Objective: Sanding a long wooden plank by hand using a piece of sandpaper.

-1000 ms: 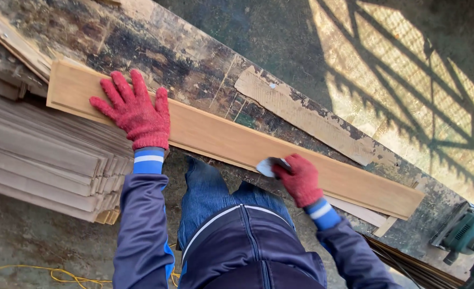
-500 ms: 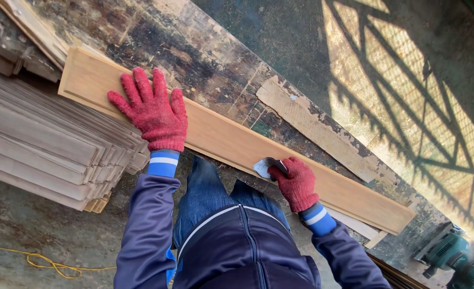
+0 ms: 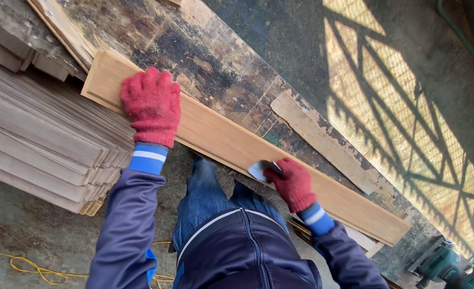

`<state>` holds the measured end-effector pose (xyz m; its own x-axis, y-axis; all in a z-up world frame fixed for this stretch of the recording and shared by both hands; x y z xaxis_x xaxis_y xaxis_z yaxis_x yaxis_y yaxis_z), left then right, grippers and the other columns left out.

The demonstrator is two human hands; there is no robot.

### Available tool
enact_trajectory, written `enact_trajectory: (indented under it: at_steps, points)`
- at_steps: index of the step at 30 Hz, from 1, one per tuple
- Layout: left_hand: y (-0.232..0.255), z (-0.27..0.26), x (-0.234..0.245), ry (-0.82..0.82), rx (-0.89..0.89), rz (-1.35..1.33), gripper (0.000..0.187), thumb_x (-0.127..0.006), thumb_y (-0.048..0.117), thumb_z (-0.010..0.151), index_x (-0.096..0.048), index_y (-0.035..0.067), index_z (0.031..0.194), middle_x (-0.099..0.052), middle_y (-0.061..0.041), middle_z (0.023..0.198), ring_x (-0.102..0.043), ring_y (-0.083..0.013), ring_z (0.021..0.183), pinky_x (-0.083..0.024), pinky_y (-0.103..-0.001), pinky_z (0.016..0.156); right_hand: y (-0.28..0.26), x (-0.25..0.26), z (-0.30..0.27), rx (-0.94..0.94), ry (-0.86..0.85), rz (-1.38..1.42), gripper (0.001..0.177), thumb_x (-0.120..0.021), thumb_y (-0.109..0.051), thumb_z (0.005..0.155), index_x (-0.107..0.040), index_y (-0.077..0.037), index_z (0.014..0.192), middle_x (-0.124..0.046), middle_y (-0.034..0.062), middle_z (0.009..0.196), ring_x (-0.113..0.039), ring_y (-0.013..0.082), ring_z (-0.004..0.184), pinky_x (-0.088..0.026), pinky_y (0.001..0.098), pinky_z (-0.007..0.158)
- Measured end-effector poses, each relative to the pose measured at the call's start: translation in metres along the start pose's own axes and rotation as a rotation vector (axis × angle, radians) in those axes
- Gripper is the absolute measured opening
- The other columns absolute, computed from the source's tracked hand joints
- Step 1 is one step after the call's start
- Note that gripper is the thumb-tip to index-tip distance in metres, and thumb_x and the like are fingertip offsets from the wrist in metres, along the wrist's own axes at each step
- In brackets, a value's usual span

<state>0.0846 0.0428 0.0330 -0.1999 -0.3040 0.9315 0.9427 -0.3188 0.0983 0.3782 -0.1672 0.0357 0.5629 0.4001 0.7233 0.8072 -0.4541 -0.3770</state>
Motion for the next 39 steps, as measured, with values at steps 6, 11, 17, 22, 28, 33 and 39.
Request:
enact_trajectory:
  at_steps: [6, 11, 17, 22, 28, 33, 39]
  points:
    - [-0.008, 0.013, 0.011, -0.239, 0.088, -0.076, 0.062, -0.064, 0.042, 0.109, -0.062, 0.0, 0.155, -0.041, -0.032, 0.163, -0.024, -0.0538, 0.149, -0.005, -0.077, 0.115, -0.07, 0.001, 0.019, 0.181, 0.158, 0.335, 0.015, -0.08, -0.022, 0.085, -0.076, -0.008, 0.082, -0.064, -0.0003, 0.078, -0.058, 0.0167, 0.062, -0.047, 0.0315, 0.059]
    - [-0.009, 0.014, 0.015, -0.229, 0.094, -0.082, 0.059, -0.065, 0.038, 0.11, -0.061, 0.0, 0.155, -0.039, -0.032, 0.162, -0.023, -0.0537, 0.149, -0.005, -0.077, 0.115, -0.187, -0.034, 0.064, 0.498, 0.285, 0.055, 0.025, -0.071, -0.031, 0.084, -0.06, -0.011, 0.073, -0.058, 0.0081, 0.076, -0.06, 0.0347, 0.071, -0.045, 0.0453, 0.061]
    - [-0.015, 0.011, 0.013, -0.236, 0.122, -0.121, 0.06, -0.066, 0.041, 0.11, -0.063, 0.001, 0.155, -0.035, -0.032, 0.164, -0.019, -0.0523, 0.151, -0.002, -0.075, 0.116, -0.093, 0.003, 0.01, 0.34, 0.16, 0.181, 0.015, -0.074, -0.026, 0.086, -0.074, -0.01, 0.088, -0.067, 0.0035, 0.086, -0.062, 0.0251, 0.071, -0.047, 0.0361, 0.065]
    - [-0.016, 0.012, 0.014, -0.229, 0.124, -0.095, 0.059, -0.063, 0.041, 0.112, -0.064, 0.001, 0.156, -0.038, -0.033, 0.164, -0.02, -0.0535, 0.151, -0.003, -0.075, 0.117, -0.046, 0.005, -0.008, 0.164, 0.144, 0.163, 0.013, -0.079, -0.022, 0.079, -0.075, -0.01, 0.082, -0.065, 0.0035, 0.078, -0.061, 0.024, 0.066, -0.047, 0.0353, 0.062]
    - [-0.013, 0.015, 0.018, -0.211, 0.113, -0.111, 0.057, -0.064, 0.041, 0.111, -0.065, 0.0, 0.152, -0.043, -0.033, 0.16, -0.025, -0.054, 0.149, -0.005, -0.075, 0.116, -0.107, -0.019, 0.036, 0.318, 0.164, 0.198, 0.015, -0.08, -0.021, 0.077, -0.072, -0.01, 0.082, -0.065, 0.0035, 0.081, -0.062, 0.0256, 0.071, -0.048, 0.0361, 0.065]
    - [-0.015, 0.017, 0.017, -0.222, 0.126, -0.121, 0.058, -0.065, 0.04, 0.109, -0.063, 0.001, 0.152, -0.041, -0.033, 0.16, -0.023, -0.0536, 0.149, -0.005, -0.077, 0.115, -0.095, 0.002, 0.012, 0.321, 0.11, 0.22, 0.011, -0.078, -0.02, 0.08, -0.075, -0.011, 0.085, -0.067, 0.0027, 0.08, -0.063, 0.0235, 0.067, -0.048, 0.0349, 0.063]
    - [-0.02, 0.013, 0.013, -0.238, 0.148, -0.167, 0.061, -0.071, 0.029, 0.109, -0.048, -0.001, 0.157, -0.033, -0.032, 0.162, -0.021, -0.0523, 0.149, -0.007, -0.075, 0.117, -0.11, -0.006, 0.022, 0.246, 0.174, 0.352, 0.007, -0.078, -0.009, 0.078, -0.076, -0.008, 0.085, -0.065, 0.0034, 0.076, -0.059, 0.0216, 0.063, -0.047, 0.0334, 0.06]
Point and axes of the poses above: each hand's wrist, its own z-axis towards the middle knuckle, its own x-axis out of the back of the hand, y = z × x, the point moved 9 cm from there along z, towards the middle knuckle
